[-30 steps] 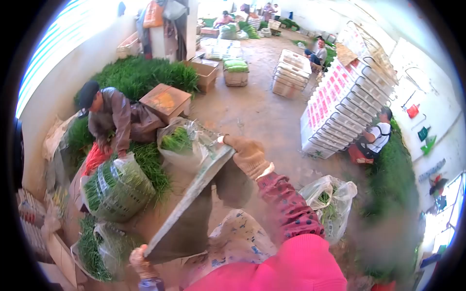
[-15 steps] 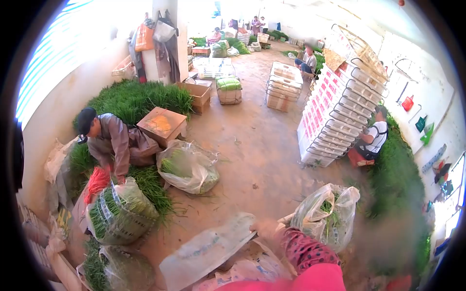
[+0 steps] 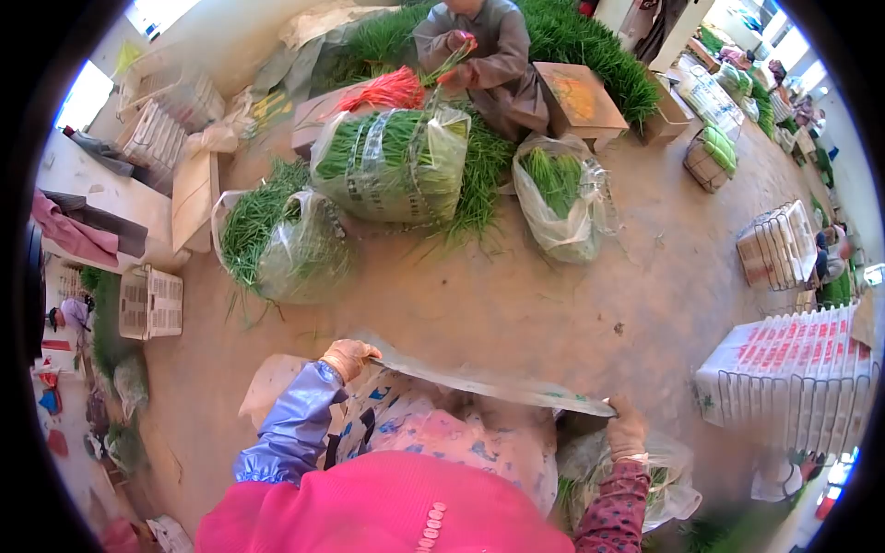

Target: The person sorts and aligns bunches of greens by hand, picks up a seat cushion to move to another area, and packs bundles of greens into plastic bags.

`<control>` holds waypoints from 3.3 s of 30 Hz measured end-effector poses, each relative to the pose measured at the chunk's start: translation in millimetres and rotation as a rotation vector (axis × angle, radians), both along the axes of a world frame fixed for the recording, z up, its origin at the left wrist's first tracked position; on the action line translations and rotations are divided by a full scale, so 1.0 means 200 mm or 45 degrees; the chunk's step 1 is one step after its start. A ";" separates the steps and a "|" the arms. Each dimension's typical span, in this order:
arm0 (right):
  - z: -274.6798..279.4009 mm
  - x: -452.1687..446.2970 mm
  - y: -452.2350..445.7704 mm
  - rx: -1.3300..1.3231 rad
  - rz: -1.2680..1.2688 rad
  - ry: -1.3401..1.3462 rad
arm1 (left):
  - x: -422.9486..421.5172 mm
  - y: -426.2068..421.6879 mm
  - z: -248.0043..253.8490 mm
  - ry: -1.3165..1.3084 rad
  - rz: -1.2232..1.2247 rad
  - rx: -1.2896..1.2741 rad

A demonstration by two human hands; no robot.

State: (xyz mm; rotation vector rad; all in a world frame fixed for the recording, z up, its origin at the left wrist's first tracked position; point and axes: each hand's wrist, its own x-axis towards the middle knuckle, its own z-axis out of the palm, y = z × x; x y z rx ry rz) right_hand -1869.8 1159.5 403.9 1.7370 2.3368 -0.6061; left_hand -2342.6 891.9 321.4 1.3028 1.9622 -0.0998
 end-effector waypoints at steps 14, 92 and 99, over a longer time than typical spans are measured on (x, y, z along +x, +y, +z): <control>0.04 -0.14 0.61 0.445 -0.023 0.192 | -0.13 0.48 -0.12 0.347 0.111 0.675; -2.78 -0.27 0.15 -0.519 0.135 -0.238 | 0.23 0.14 -2.49 0.169 -0.077 -0.804; -2.11 -0.21 -0.38 -0.455 0.040 0.102 | 0.18 -0.23 -1.85 -0.196 0.484 -0.303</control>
